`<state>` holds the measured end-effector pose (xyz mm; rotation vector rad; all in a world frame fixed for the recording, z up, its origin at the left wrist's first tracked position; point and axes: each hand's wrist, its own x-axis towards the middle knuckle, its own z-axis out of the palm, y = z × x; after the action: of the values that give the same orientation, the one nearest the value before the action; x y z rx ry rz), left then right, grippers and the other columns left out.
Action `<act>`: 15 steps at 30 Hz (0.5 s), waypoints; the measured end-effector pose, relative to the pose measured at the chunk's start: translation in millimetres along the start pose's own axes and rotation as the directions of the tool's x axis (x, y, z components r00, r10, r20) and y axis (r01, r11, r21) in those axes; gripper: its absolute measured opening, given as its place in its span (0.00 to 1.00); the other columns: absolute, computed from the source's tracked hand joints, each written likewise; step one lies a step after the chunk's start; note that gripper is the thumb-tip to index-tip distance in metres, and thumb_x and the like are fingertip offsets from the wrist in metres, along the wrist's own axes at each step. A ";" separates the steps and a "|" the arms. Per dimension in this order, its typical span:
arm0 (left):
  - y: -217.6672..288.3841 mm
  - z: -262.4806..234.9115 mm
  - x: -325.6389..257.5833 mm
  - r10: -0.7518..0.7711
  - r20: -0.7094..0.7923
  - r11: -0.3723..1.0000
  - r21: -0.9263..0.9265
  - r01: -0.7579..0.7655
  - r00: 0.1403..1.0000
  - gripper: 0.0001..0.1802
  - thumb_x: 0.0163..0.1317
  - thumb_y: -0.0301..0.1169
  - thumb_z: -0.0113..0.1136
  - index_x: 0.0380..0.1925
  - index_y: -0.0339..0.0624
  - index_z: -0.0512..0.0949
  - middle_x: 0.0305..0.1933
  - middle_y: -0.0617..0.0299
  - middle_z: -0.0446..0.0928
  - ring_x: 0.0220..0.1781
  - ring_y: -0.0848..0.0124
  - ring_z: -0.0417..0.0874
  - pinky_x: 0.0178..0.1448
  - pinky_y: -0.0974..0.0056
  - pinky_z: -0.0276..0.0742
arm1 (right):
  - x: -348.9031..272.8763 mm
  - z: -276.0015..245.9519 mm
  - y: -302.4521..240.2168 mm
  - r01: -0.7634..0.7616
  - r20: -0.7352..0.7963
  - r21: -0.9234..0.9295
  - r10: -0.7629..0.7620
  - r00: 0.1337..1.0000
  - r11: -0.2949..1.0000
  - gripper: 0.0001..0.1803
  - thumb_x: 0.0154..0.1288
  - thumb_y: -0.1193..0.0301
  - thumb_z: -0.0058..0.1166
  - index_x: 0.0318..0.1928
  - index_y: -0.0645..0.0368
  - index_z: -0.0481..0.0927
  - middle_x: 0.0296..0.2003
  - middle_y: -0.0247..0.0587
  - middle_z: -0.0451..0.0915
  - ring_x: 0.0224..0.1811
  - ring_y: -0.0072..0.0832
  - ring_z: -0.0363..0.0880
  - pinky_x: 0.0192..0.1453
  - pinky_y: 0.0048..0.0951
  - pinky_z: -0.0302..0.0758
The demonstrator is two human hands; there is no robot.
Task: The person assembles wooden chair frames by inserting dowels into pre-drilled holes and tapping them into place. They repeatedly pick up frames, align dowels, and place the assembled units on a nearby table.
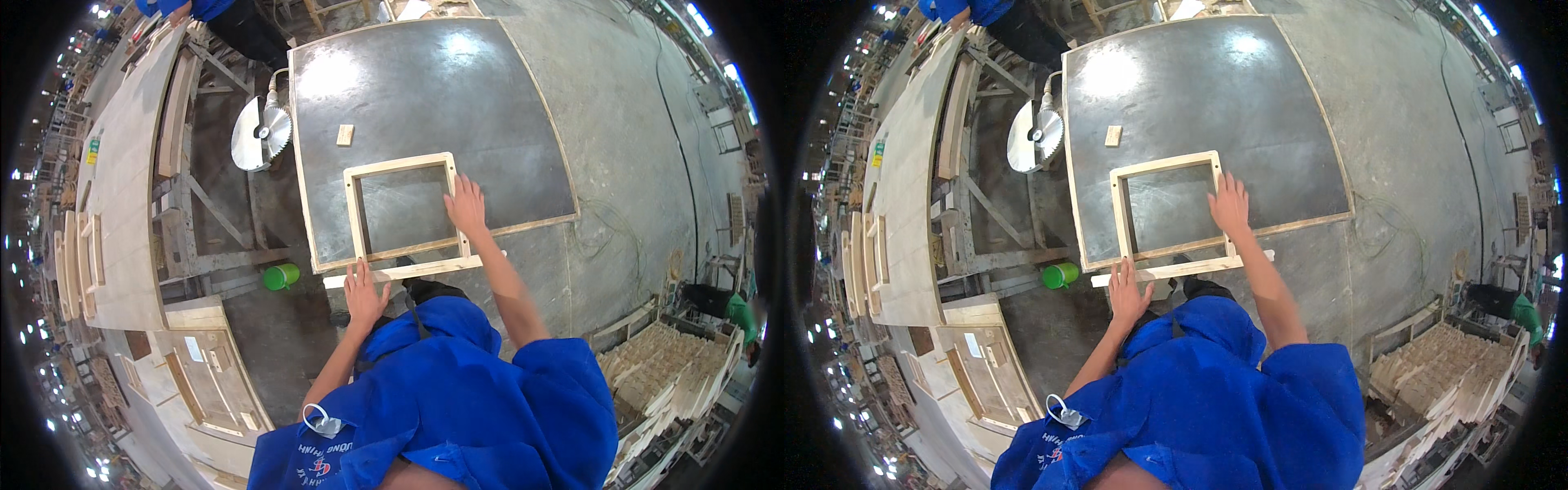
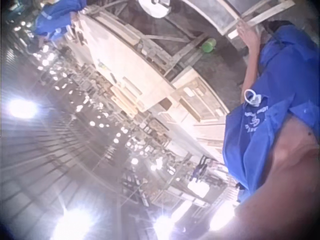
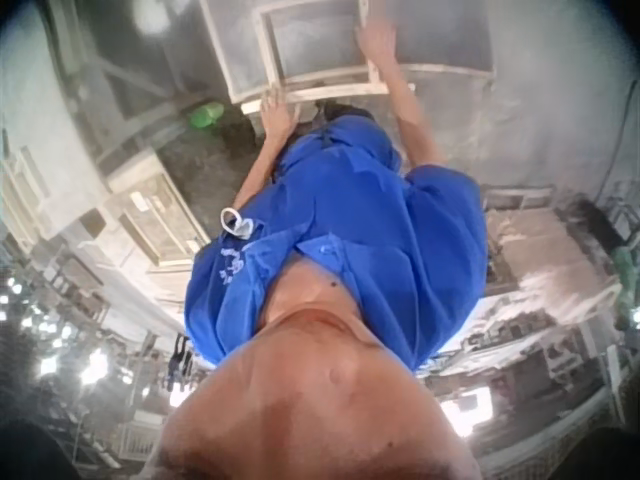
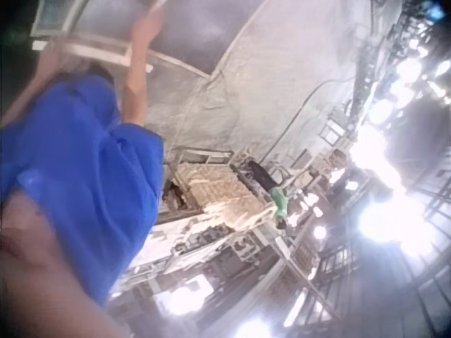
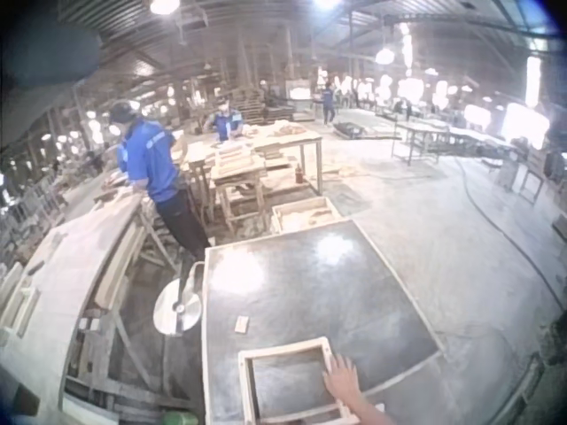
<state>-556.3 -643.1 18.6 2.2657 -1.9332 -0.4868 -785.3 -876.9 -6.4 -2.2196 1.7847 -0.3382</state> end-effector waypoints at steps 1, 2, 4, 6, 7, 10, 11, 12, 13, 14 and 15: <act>-7.5 10.3 1.7 0.027 0.034 0.999 0.035 -0.028 0.999 0.43 0.62 0.51 0.58 0.68 0.29 0.60 0.73 0.43 0.58 0.77 0.48 0.52 0.75 0.44 0.52 | 12.7 -0.8 0.4 0.036 -0.004 -0.066 -0.037 0.999 0.997 0.35 0.65 0.61 0.55 0.67 0.63 0.61 0.69 0.48 0.61 0.69 0.50 0.60 0.66 0.52 0.64; -11.2 16.0 1.9 0.044 0.059 0.996 0.070 -0.048 0.997 0.44 0.63 0.53 0.57 0.68 0.29 0.60 0.74 0.44 0.58 0.77 0.48 0.52 0.75 0.44 0.52 | 23.7 3.0 1.9 0.037 0.020 -0.093 -0.035 0.999 0.995 0.35 0.66 0.60 0.54 0.68 0.62 0.61 0.70 0.48 0.60 0.70 0.50 0.59 0.66 0.53 0.63; -7.7 11.0 5.9 0.055 0.088 0.991 0.113 -0.065 0.995 0.45 0.64 0.56 0.53 0.67 0.28 0.60 0.74 0.44 0.56 0.78 0.50 0.52 0.75 0.44 0.51 | 42.0 13.9 7.6 0.053 0.068 -0.152 -0.043 0.997 0.987 0.35 0.67 0.58 0.52 0.69 0.59 0.60 0.72 0.48 0.57 0.72 0.50 0.57 0.67 0.55 0.61; -5.5 13.1 3.4 0.023 0.044 0.989 0.148 -0.030 0.999 0.45 0.64 0.56 0.53 0.67 0.27 0.60 0.75 0.44 0.56 0.78 0.51 0.53 0.75 0.44 0.51 | 41.9 23.6 15.7 0.074 0.107 -0.166 -0.057 0.993 0.983 0.35 0.67 0.59 0.51 0.70 0.59 0.60 0.73 0.47 0.56 0.72 0.50 0.56 0.67 0.56 0.61; -4.9 14.3 3.3 0.028 0.039 0.989 0.145 -0.033 0.999 0.45 0.64 0.56 0.53 0.67 0.27 0.61 0.75 0.44 0.56 0.77 0.51 0.54 0.75 0.44 0.52 | 41.2 27.8 19.7 0.084 0.126 -0.173 -0.063 0.990 0.981 0.34 0.67 0.59 0.51 0.70 0.59 0.59 0.73 0.47 0.56 0.72 0.50 0.56 0.67 0.56 0.61; -5.2 19.6 1.9 0.017 0.031 0.993 0.116 -0.020 0.999 0.46 0.63 0.57 0.54 0.67 0.27 0.61 0.74 0.44 0.57 0.76 0.53 0.57 0.73 0.44 0.55 | 46.9 20.3 16.7 0.100 0.179 -0.234 -0.058 0.982 0.967 0.34 0.67 0.61 0.50 0.70 0.58 0.58 0.73 0.44 0.55 0.73 0.49 0.55 0.67 0.59 0.60; -6.4 18.0 2.4 0.008 0.038 0.995 0.099 -0.012 0.999 0.46 0.63 0.57 0.54 0.67 0.27 0.60 0.74 0.44 0.57 0.75 0.53 0.58 0.72 0.45 0.56 | 48.8 19.6 15.4 0.102 0.180 -0.237 -0.059 0.982 0.966 0.34 0.67 0.61 0.51 0.70 0.58 0.58 0.74 0.44 0.55 0.74 0.49 0.54 0.67 0.59 0.60; -6.6 16.3 3.3 0.001 0.045 0.997 0.082 -0.005 0.999 0.47 0.62 0.57 0.55 0.67 0.27 0.60 0.74 0.44 0.57 0.74 0.54 0.60 0.71 0.45 0.57 | 48.9 18.3 15.3 0.102 0.181 -0.242 -0.059 0.982 0.965 0.34 0.67 0.61 0.51 0.70 0.58 0.58 0.74 0.44 0.54 0.74 0.49 0.54 0.67 0.60 0.59; -6.1 15.8 3.5 0.008 0.024 0.998 0.068 -0.009 1.000 0.46 0.62 0.57 0.55 0.66 0.27 0.62 0.73 0.44 0.59 0.73 0.54 0.62 0.70 0.45 0.59 | 48.4 16.7 15.6 0.100 0.180 -0.246 -0.056 0.982 0.964 0.35 0.67 0.61 0.51 0.70 0.58 0.58 0.74 0.44 0.54 0.74 0.49 0.53 0.67 0.60 0.59; -5.7 13.9 2.3 0.014 0.003 0.998 0.058 -0.014 1.000 0.45 0.61 0.57 0.55 0.65 0.28 0.64 0.72 0.44 0.61 0.71 0.54 0.65 0.69 0.45 0.60 | 45.9 17.0 15.3 0.088 0.197 -0.234 -0.041 0.980 0.968 0.35 0.67 0.61 0.51 0.70 0.59 0.58 0.74 0.45 0.54 0.75 0.49 0.53 0.68 0.61 0.59; -5.8 12.0 2.6 0.023 -0.017 0.999 0.049 -0.022 1.000 0.45 0.61 0.57 0.56 0.64 0.28 0.66 0.71 0.45 0.63 0.69 0.54 0.67 0.68 0.46 0.61 | 42.3 17.2 15.4 0.072 0.213 -0.223 -0.024 0.977 0.972 0.35 0.66 0.61 0.51 0.70 0.59 0.58 0.74 0.45 0.53 0.75 0.50 0.52 0.68 0.61 0.58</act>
<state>-554.4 -643.3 5.1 2.2666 -1.9813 -0.4207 -784.4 -920.2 -27.4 -2.3544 1.7339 0.0967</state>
